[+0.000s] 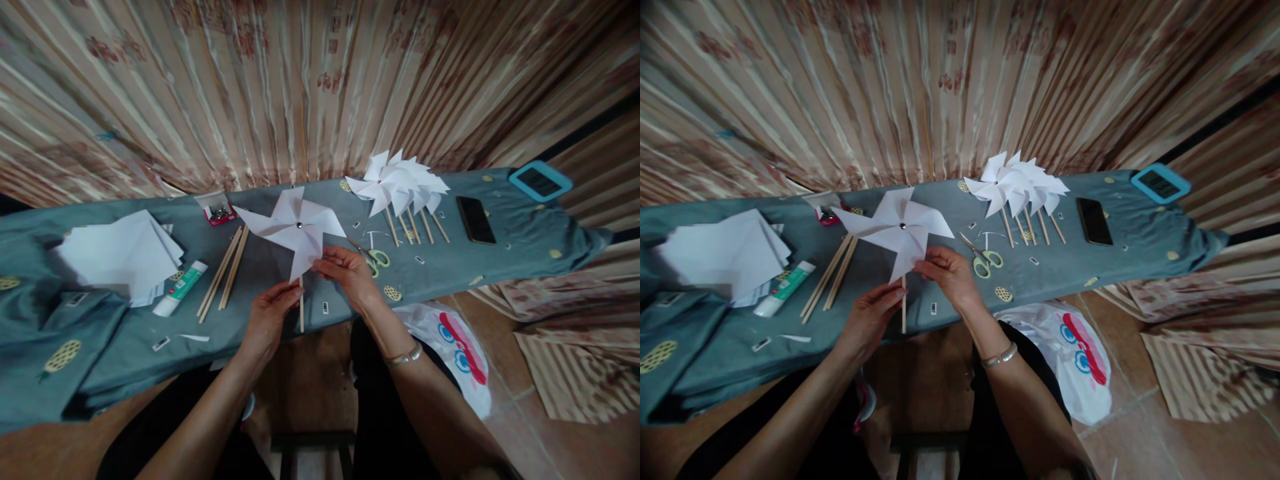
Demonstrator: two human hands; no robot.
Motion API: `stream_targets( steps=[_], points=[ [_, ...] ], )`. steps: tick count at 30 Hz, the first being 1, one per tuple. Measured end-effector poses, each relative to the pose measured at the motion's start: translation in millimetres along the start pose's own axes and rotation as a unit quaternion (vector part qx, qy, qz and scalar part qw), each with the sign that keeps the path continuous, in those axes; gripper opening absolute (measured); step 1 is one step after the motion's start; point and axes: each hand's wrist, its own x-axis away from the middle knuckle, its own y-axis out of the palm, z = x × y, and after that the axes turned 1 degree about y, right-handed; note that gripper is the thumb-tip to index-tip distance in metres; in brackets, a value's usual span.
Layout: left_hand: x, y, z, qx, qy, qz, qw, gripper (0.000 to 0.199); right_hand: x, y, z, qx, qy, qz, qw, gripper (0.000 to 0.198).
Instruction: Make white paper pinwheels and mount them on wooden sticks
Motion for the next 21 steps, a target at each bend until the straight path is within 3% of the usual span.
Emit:
stream_targets(
  steps=[6, 10, 16, 21],
  points=[
    [0, 0, 1, -0.013, 0.001, -0.017, 1.000, 0.037, 3, 2, 6, 0.070, -0.014, -0.021, 0.997, 0.042],
    [-2, -4, -1, -0.008, 0.000, -0.010, 1.000, 0.037, 5, -14, -4, 0.147, -0.081, 0.018, 0.986, 0.037],
    [0, -5, -4, -0.025, -0.003, -0.017, 1.000, 0.037, -13, -44, -17, 0.061, -0.202, 0.166, 0.963, 0.031],
    [2, -5, -4, -0.038, -0.010, -0.022, 0.999, 0.036, -25, -48, -9, 0.067, -0.200, 0.157, 0.965, 0.039]
  ],
)
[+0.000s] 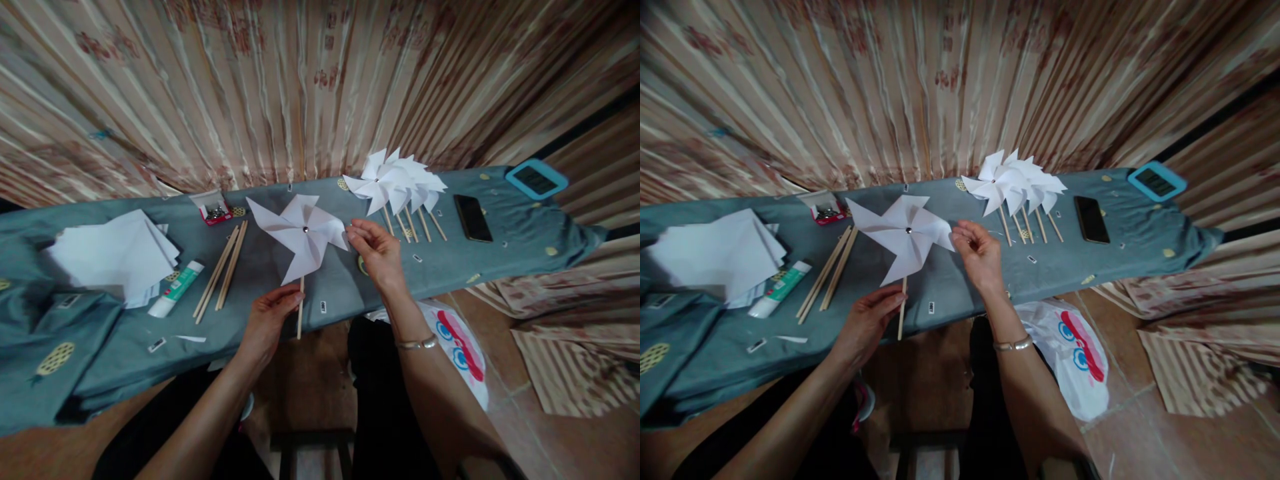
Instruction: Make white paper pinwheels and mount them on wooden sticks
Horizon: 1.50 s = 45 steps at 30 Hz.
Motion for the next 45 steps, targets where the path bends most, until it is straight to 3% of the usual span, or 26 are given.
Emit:
stream_targets(
  steps=[6, 14, 26, 45],
  points=[
    [-1, -4, -3, -0.001, -0.005, -0.001, 1.000, 0.036, 3, 5, 4, 0.016, 0.037, -0.025, 0.999, 0.040],
    [-3, -3, 1, 0.002, 0.006, 0.005, 1.000, 0.036, 16, 9, -5, 0.050, 0.029, -0.022, 0.998, 0.026],
    [-4, -2, 4, 0.015, 0.011, 0.022, 1.000, 0.040, 33, 15, -5, 0.014, 0.116, -0.096, 0.989, 0.032],
    [-3, -1, 2, 0.017, 0.014, 0.014, 1.000, 0.039, 55, 32, -5, -0.030, 0.182, -0.178, 0.967, 0.040]
  ],
)
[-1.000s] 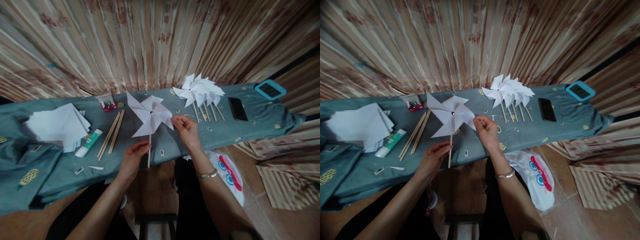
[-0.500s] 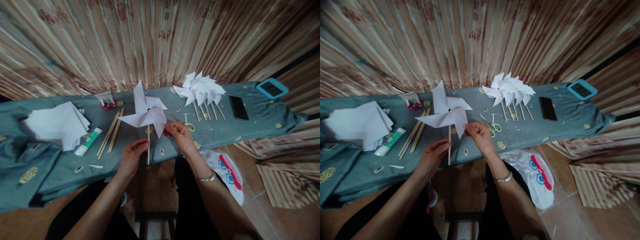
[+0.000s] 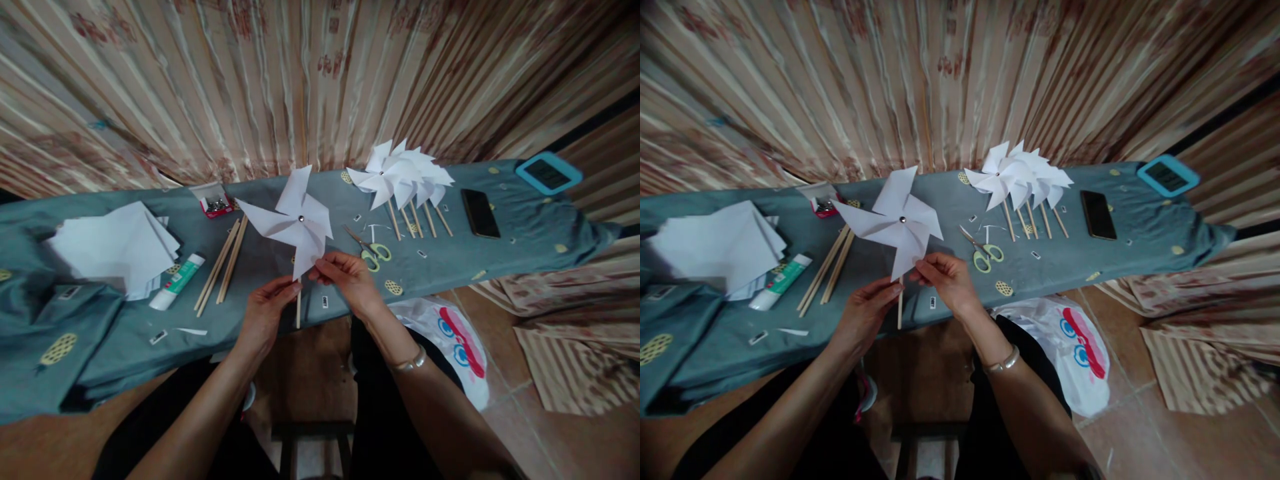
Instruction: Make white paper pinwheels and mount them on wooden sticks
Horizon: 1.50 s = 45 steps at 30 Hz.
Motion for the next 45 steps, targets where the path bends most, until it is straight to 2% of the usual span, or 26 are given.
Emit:
stream_targets(
  steps=[6, 9, 12, 17, 22, 33, 45],
  points=[
    [0, -1, -1, 0.004, 0.008, -0.017, 1.000, 0.035, 6, 6, 1, 0.021, -0.009, -0.058, 0.998, 0.038],
    [0, -2, 0, -0.007, 0.008, -0.008, 1.000, 0.035, 6, -1, -4, 0.048, -0.026, -0.050, 0.997, 0.039],
    [0, -2, 1, -0.014, 0.006, -0.003, 1.000, 0.034, 1, -16, -9, 0.062, -0.061, 0.007, 0.996, 0.038],
    [4, -1, 2, -0.031, -0.015, -0.013, 0.999, 0.035, -12, -37, -9, 0.072, -0.114, 0.147, 0.980, 0.032],
    [7, -2, 3, -0.042, -0.032, -0.022, 0.998, 0.035, -19, -46, -5, 0.079, -0.147, 0.200, 0.966, 0.030],
    [6, -4, 2, -0.045, -0.036, -0.023, 0.998, 0.031, -28, -52, -1, 0.070, -0.130, 0.169, 0.975, 0.039],
    [4, -5, 2, -0.041, -0.030, -0.008, 0.999, 0.033, -31, -50, -4, 0.033, -0.112, 0.168, 0.979, 0.031]
  ],
)
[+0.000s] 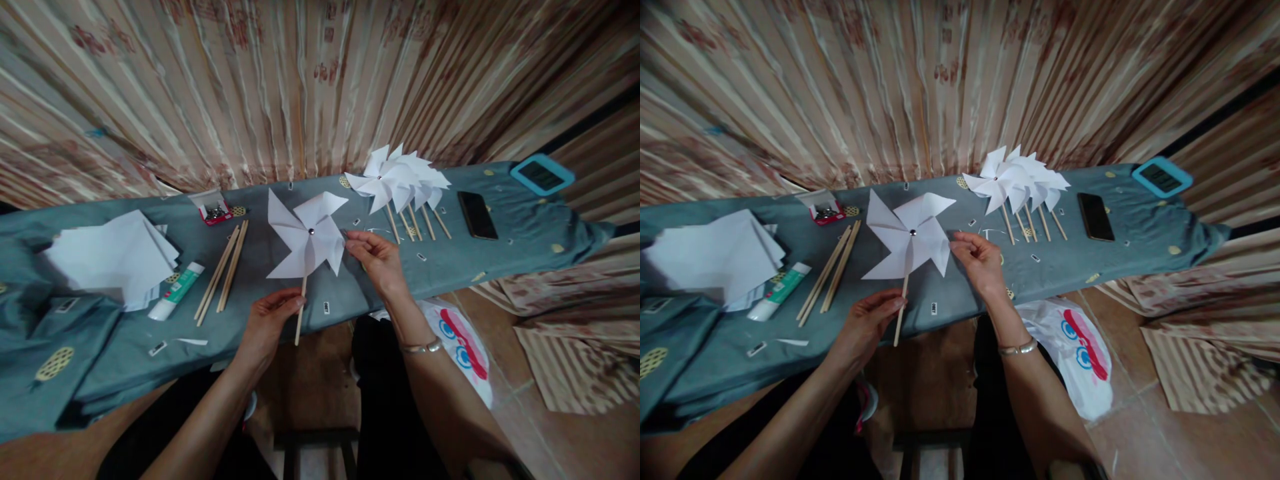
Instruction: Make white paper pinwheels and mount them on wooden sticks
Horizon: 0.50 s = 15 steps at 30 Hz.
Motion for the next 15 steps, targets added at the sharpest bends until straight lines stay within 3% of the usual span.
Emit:
stream_targets(
  steps=[15],
  points=[
    [-1, 0, -2, 0.021, -0.001, 0.003, 1.000, 0.039, 14, 8, -11, 0.008, 0.024, -0.033, 0.999, 0.035]
  ],
)
